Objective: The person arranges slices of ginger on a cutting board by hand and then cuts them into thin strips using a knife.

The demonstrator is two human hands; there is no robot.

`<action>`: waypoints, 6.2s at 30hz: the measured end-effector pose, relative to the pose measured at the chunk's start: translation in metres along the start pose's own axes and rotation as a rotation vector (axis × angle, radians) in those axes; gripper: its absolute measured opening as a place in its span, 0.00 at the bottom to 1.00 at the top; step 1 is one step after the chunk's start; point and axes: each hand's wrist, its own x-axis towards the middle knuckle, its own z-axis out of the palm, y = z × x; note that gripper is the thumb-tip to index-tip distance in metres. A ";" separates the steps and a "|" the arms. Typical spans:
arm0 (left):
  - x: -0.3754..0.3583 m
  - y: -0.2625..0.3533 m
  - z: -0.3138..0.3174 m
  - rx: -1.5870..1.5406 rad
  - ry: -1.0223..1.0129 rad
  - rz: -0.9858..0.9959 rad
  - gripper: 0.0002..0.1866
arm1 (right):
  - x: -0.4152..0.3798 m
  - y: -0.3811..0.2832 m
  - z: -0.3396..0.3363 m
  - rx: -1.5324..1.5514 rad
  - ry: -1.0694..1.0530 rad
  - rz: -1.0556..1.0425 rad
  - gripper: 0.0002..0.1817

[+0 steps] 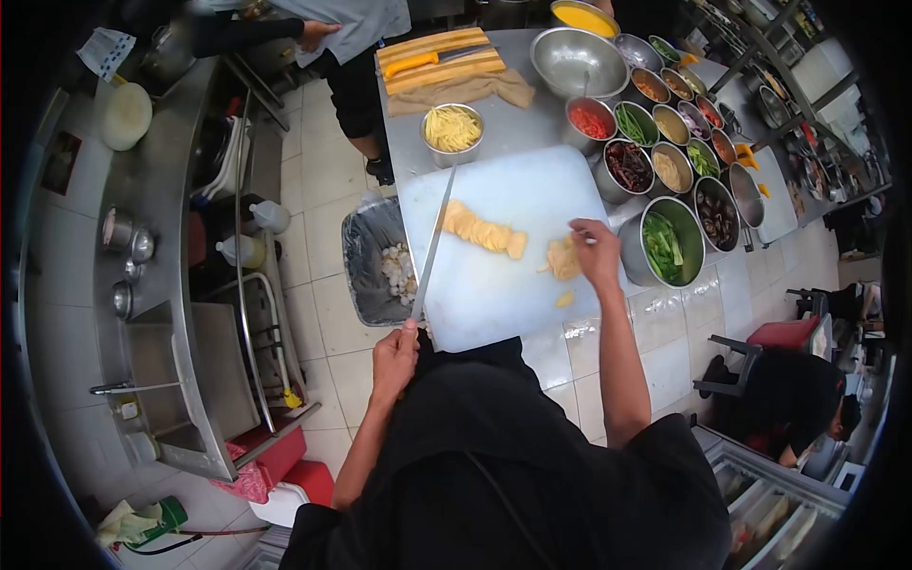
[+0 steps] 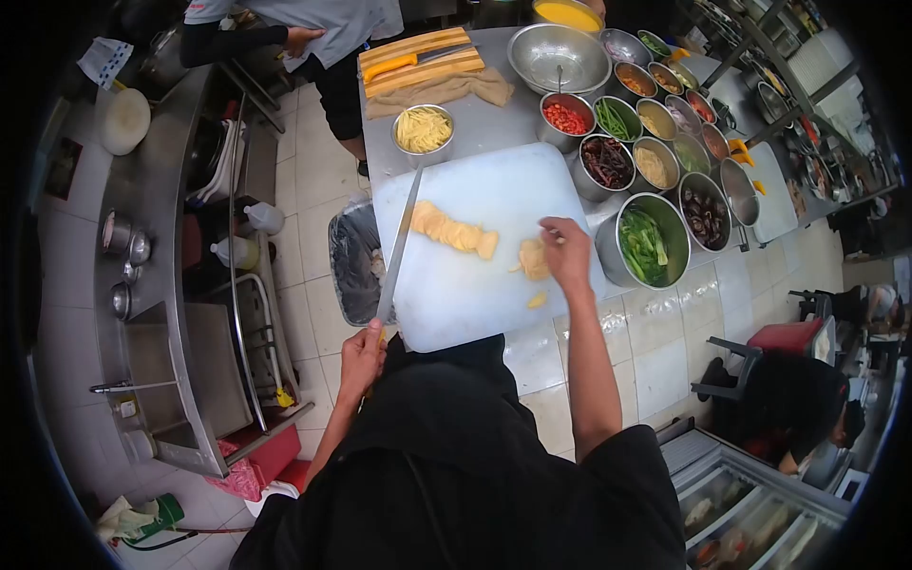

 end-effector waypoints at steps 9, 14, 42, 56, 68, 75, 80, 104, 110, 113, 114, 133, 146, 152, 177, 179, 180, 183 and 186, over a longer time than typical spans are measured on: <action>0.006 0.003 0.004 0.032 -0.014 0.005 0.31 | -0.052 0.009 -0.018 -0.105 -0.003 0.343 0.16; 0.009 0.003 0.007 0.063 -0.032 0.025 0.32 | -0.056 0.018 -0.010 -0.107 0.086 0.312 0.14; 0.001 0.002 0.004 0.023 0.018 0.013 0.31 | 0.010 -0.028 0.061 0.095 -0.439 0.152 0.08; 0.004 0.003 0.003 0.041 -0.021 0.024 0.31 | -0.013 -0.044 0.041 0.076 -0.061 -0.012 0.10; 0.009 0.006 0.005 0.069 -0.054 0.009 0.32 | -0.067 0.003 -0.011 -0.144 0.060 0.312 0.19; 0.012 0.002 0.007 0.078 -0.070 0.029 0.32 | -0.066 -0.001 -0.004 -0.261 0.103 0.339 0.17; 0.011 0.005 0.006 0.056 -0.046 0.025 0.32 | -0.068 0.008 0.003 -0.167 0.155 0.369 0.13; -0.002 0.003 0.000 0.020 0.015 0.005 0.31 | 0.020 -0.029 0.054 -0.073 -0.575 0.098 0.09; 0.002 -0.005 -0.005 -0.005 0.023 0.019 0.31 | 0.011 -0.034 0.051 -0.079 -0.349 -0.008 0.13; 0.001 0.001 -0.002 -0.008 0.020 -0.006 0.31 | 0.011 -0.032 0.039 -0.027 -0.373 0.000 0.14; 0.001 0.002 -0.002 -0.006 0.019 -0.009 0.31 | 0.012 -0.027 0.031 0.075 -0.256 0.020 0.14; 0.011 0.003 0.004 0.082 -0.056 0.030 0.32 | -0.065 -0.005 -0.007 -0.251 0.007 0.411 0.21; 0.007 0.003 0.004 0.017 -0.046 0.024 0.32 | -0.067 0.007 -0.005 -0.039 0.049 0.470 0.16; 0.004 0.006 0.004 0.034 -0.018 0.020 0.32 | -0.038 -0.002 -0.017 0.370 -0.127 0.412 0.15; -0.001 0.001 0.003 0.025 -0.022 0.022 0.32 | 0.020 0.000 0.005 -0.089 -0.153 0.079 0.12; 0.001 0.000 0.004 0.041 -0.005 0.031 0.31 | 0.019 0.016 -0.013 -0.189 -0.088 -0.012 0.12; 0.001 0.000 0.004 0.042 -0.008 0.032 0.31 | 0.017 0.020 -0.019 -0.190 -0.085 -0.011 0.12; 0.002 0.001 0.004 0.058 -0.007 0.040 0.31 | 0.005 0.029 -0.029 -0.119 -0.155 0.050 0.13; 0.002 0.002 0.005 0.060 -0.017 0.038 0.31 | -0.006 0.030 -0.032 -0.151 -0.173 0.124 0.13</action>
